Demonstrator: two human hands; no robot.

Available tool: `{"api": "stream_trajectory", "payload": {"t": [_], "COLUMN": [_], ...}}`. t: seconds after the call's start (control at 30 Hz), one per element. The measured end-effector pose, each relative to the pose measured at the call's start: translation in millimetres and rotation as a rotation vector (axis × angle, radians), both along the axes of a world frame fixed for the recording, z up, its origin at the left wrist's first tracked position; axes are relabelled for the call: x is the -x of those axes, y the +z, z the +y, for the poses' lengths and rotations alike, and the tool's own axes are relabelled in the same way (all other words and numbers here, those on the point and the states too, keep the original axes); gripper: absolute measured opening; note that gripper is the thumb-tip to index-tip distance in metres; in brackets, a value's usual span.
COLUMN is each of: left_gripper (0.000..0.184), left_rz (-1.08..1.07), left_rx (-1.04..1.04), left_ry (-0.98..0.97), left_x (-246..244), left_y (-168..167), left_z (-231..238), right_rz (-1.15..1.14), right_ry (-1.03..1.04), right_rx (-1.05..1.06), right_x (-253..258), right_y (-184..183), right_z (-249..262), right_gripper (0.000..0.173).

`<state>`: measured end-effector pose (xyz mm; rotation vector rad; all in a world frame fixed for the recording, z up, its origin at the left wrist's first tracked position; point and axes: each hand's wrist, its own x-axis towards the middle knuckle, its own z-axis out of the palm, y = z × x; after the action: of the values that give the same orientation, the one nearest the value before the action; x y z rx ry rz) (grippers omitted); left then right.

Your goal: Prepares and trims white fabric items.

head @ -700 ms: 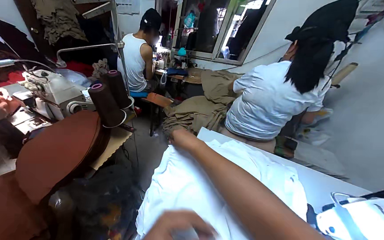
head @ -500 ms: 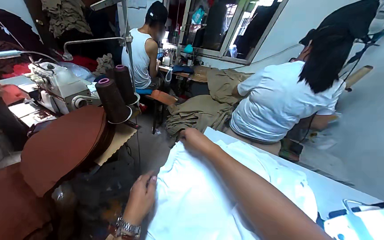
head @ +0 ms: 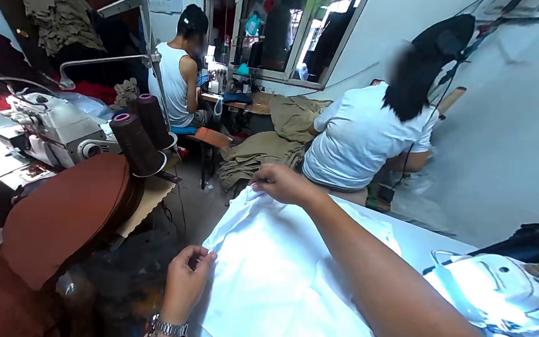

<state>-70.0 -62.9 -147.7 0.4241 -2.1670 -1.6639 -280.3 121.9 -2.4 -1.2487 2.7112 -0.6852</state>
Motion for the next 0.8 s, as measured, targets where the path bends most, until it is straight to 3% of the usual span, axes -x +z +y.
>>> {"api": "stream_trajectory", "payload": {"t": [0.2,0.3,0.4,0.53,0.63,0.8], "left_gripper": [0.015,0.02,0.014,0.009,0.006,0.006], "left_rz": [0.004,-0.048,-0.088,-0.1,0.021,0.278], "left_rx": [-0.046,0.04,0.096,-0.031,-0.188,-0.146], "left_ry": [-0.014,0.028,0.031,0.005,-0.038,-0.219], "left_x": [-7.0,-8.4,-10.4,-18.1,-28.7,-46.7], "left_y": [-2.1,-4.1,-1.3,5.2,10.4,21.8], "left_z": [3.7,7.3,6.6,-0.9,-1.1,14.0], "right_rz": [0.032,0.105,0.156,0.1,0.073,0.015], "right_ry": [-0.02,-0.085,-0.146,0.009,0.025,0.02], "right_rx": [0.148,0.143,0.116,0.045,-0.029,-0.086], "right_x": [-16.7,-17.7,-16.8,-11.7,-5.0,10.3], "right_y": [14.8,0.3,-18.5,-29.9,-41.2,-57.7], "right_z": [13.3,11.2,3.8,1.5,-2.6,-7.9], "right_gripper": [0.013,0.013,0.028,0.017,0.025,0.034]}}
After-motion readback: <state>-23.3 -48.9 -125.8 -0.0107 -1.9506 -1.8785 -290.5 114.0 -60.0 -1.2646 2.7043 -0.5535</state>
